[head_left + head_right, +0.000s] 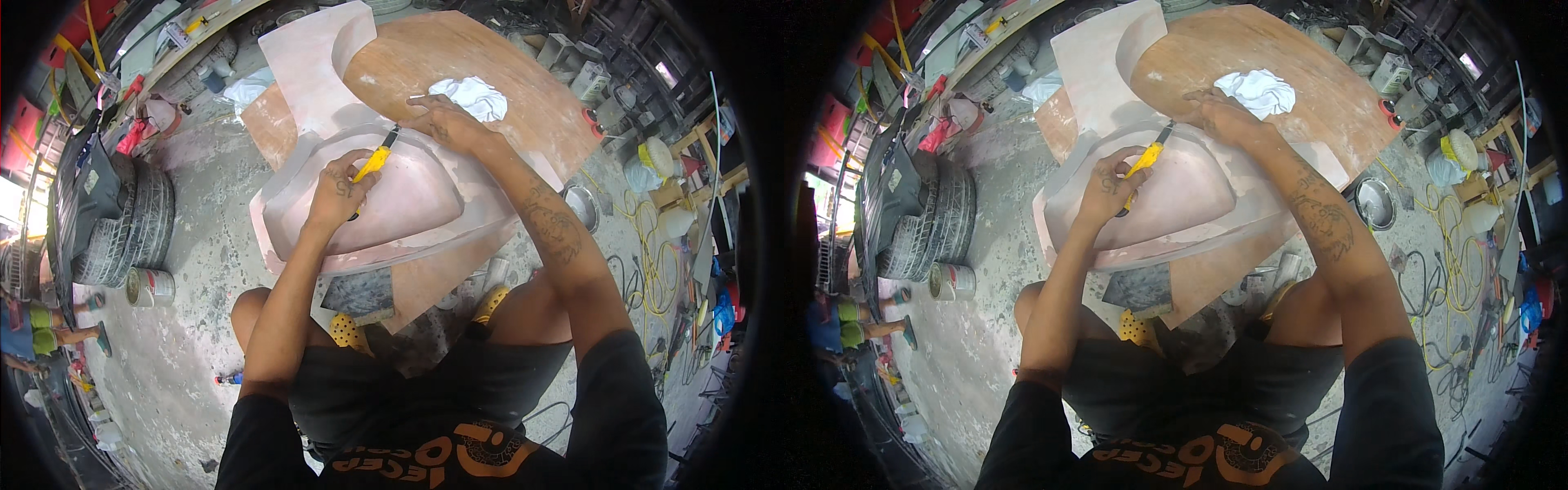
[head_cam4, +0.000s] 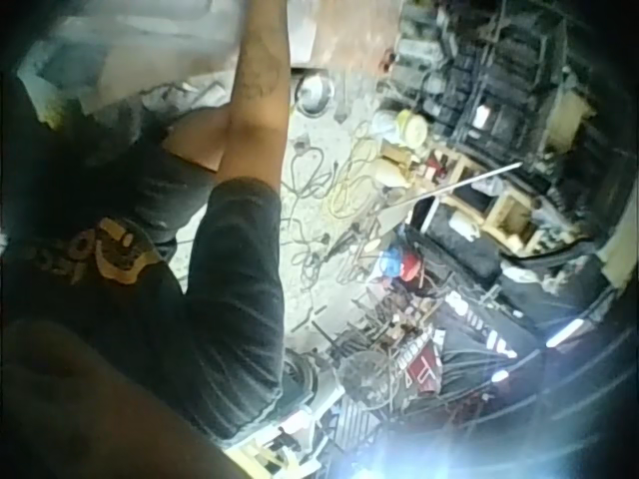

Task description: The recorder is sanding a fiberglass or body part and applying white putty or filler using a spreader.

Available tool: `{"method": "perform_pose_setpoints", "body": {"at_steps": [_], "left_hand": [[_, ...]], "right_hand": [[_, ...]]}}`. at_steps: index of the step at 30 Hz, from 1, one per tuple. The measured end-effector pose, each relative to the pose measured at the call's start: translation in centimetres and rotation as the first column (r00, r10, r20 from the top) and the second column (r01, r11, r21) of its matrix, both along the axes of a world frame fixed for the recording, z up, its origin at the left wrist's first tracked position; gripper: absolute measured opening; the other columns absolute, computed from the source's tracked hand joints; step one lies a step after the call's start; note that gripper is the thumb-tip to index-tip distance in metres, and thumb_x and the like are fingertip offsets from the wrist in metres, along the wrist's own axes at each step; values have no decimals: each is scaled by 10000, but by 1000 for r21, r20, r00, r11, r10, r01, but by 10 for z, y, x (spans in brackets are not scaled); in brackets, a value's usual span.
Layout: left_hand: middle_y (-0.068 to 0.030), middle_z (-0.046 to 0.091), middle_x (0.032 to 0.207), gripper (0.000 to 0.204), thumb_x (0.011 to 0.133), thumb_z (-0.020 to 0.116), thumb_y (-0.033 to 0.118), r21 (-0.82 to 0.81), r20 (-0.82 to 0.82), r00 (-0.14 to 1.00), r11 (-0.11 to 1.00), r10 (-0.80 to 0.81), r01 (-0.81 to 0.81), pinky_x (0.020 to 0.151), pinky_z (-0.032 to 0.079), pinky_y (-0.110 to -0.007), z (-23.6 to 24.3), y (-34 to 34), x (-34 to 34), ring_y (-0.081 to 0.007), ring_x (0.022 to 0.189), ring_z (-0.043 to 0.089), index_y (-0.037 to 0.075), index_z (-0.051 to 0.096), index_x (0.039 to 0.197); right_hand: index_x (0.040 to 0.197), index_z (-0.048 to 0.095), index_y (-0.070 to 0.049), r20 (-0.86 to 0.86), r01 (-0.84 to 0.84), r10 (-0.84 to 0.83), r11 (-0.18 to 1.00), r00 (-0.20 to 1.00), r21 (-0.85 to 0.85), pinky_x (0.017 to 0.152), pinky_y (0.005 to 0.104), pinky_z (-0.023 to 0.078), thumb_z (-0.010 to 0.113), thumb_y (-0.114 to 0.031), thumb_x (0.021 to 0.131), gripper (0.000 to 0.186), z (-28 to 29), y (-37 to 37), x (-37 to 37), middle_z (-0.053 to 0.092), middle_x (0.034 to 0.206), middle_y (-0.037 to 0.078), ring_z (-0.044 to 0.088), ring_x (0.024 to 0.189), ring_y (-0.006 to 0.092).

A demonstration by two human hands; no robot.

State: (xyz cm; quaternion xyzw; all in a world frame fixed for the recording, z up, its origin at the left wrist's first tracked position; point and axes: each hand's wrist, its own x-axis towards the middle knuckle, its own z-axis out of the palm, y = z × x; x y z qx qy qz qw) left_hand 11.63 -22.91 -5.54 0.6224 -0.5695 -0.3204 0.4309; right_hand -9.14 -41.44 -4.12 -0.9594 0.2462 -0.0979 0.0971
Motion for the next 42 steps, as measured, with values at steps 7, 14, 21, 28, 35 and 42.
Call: {"method": "perform_pose_setpoints", "body": {"at_steps": [7,14,21,28,35,42], "left_hand": [[-82,598,602,413,879,740,126,2,-24,999,1000,23,-23,475,412,-293,-1,4,-7,-117,470,555,-8,640,1256],[-89,600,607,411,885,736,127,-1,-23,1000,1000,8,-8,479,415,-295,0,6,-12,-126,470,552,-21,635,1255],[-94,599,609,397,890,734,125,-37,-27,1000,999,1,-2,485,422,-298,-2,10,-17,-130,475,549,-21,636,1246],[-82,607,627,379,908,720,105,-23,-52,999,1000,-2,1,482,424,-288,2,13,-24,-119,485,544,-16,633,1256],[-80,604,620,404,909,721,113,4,-56,998,1000,-14,14,480,428,-291,3,15,-29,-121,485,551,-13,614,1278],[-94,606,622,394,908,717,111,13,-36,998,999,-42,43,486,437,-302,0,14,-34,-136,483,560,-6,615,1270]], "right_hand": [[1311,690,-269,-39,25,-25,1000,999,7,1219,469,303,454,98,860,627,9,8,0,431,1561,118,355,1444,407],[1305,693,-255,-42,19,-20,1000,999,-23,1214,470,311,468,86,867,599,9,7,-6,423,1565,119,355,1443,408],[1305,693,-256,-22,34,-35,998,999,-47,1197,455,338,482,78,861,595,0,4,-8,444,1548,134,380,1429,390],[1296,700,-261,-31,59,-60,998,998,-18,1188,451,349,473,91,848,613,0,6,-11,438,1554,129,393,1416,389],[1261,720,-262,-40,48,-48,999,998,-17,1183,447,352,537,6,915,474,3,7,-18,427,1560,117,399,1410,374],[1182,764,-249,14,19,-19,1000,1000,-22,1173,440,364,586,-34,912,389,12,9,-27,452,1540,93,413,1397,359]]}}
